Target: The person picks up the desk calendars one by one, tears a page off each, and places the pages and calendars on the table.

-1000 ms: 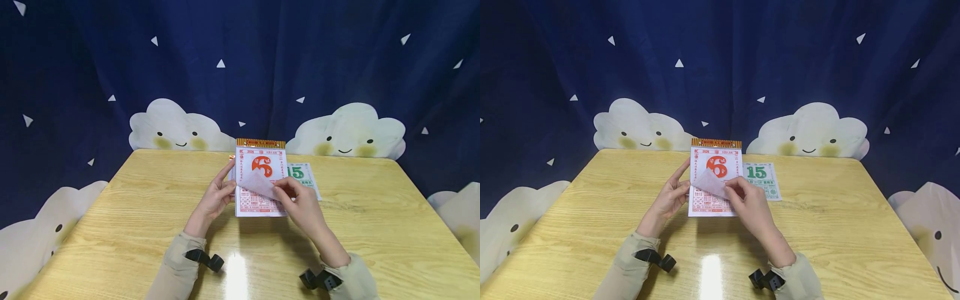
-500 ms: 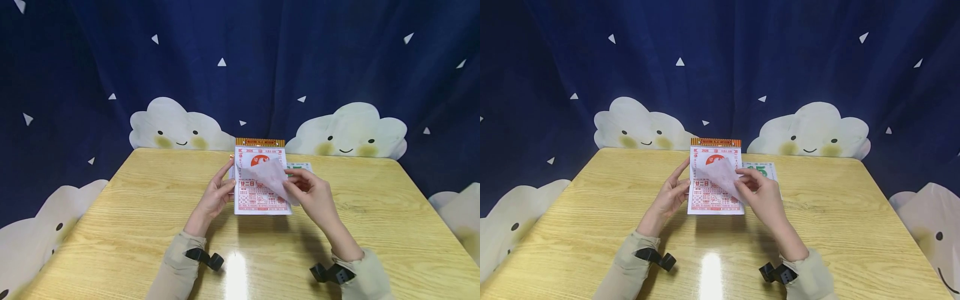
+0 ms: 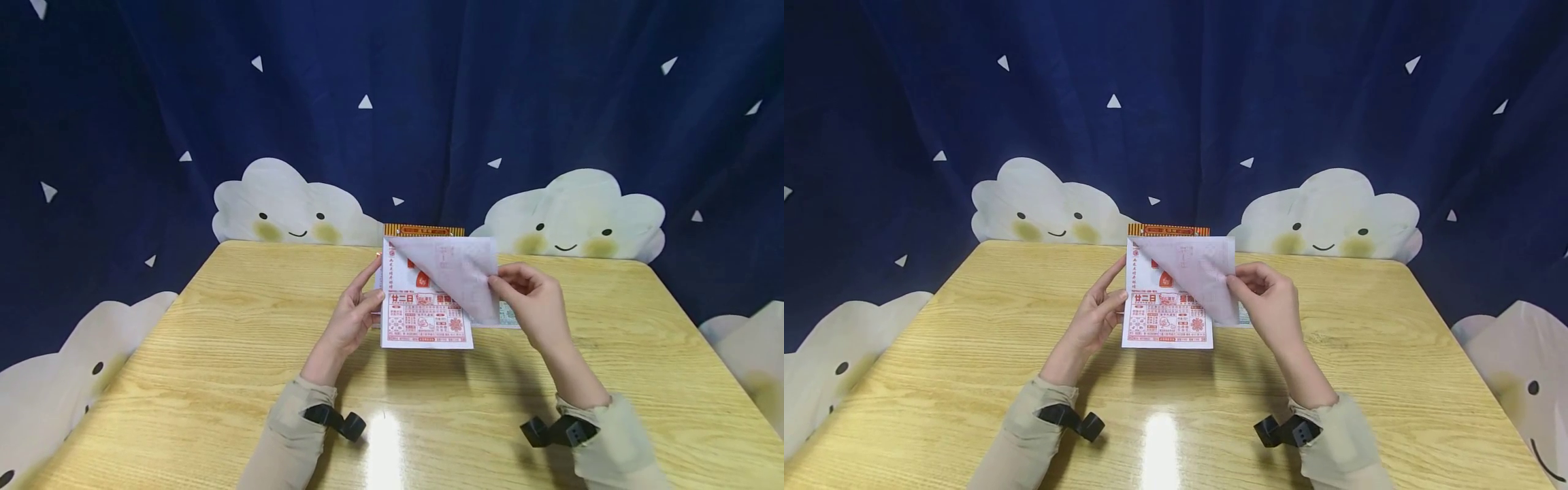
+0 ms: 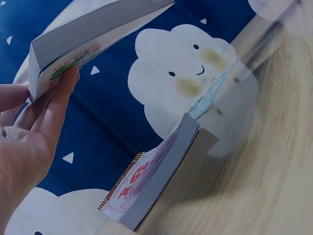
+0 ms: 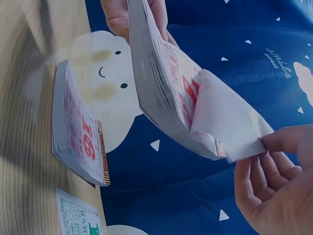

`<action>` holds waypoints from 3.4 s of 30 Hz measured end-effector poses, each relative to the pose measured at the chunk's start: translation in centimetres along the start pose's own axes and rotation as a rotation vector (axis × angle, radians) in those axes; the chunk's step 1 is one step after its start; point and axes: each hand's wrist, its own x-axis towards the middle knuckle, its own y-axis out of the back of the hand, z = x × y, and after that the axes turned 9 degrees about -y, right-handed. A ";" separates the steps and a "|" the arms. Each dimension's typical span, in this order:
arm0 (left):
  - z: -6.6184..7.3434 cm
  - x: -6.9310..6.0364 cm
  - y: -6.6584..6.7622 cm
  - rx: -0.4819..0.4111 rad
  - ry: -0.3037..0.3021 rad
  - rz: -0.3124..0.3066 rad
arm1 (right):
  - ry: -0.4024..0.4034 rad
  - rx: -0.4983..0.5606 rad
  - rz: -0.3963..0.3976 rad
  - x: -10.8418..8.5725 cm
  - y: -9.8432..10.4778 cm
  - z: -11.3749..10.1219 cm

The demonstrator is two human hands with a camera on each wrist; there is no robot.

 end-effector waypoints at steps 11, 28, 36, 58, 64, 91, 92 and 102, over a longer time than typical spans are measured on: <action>0.0 0.1 -0.3 0.056 0.014 0.054 | -0.134 0.194 -0.052 1.8 0.5 0.4; -0.2 0.0 0.0 0.012 0.002 0.057 | -0.191 0.344 -0.095 3.1 2.2 0.6; -0.2 0.1 0.0 0.028 0.008 0.053 | -0.196 0.213 -0.084 3.6 2.5 0.3; -0.4 0.0 0.0 0.055 0.012 0.072 | -0.132 0.276 -0.026 4.4 2.8 -0.6; -0.3 0.1 -0.2 0.059 0.017 0.066 | -0.171 0.291 -0.003 4.6 3.1 -0.7; 0.5 0.1 0.6 0.016 -0.013 0.092 | -0.225 0.415 0.164 5.5 5.8 0.0; 0.5 0.1 0.5 0.019 -0.010 0.091 | -0.228 0.425 0.167 5.5 6.0 0.0; 0.8 -0.1 0.7 0.026 -0.010 0.096 | -0.230 0.485 0.206 5.5 7.1 0.8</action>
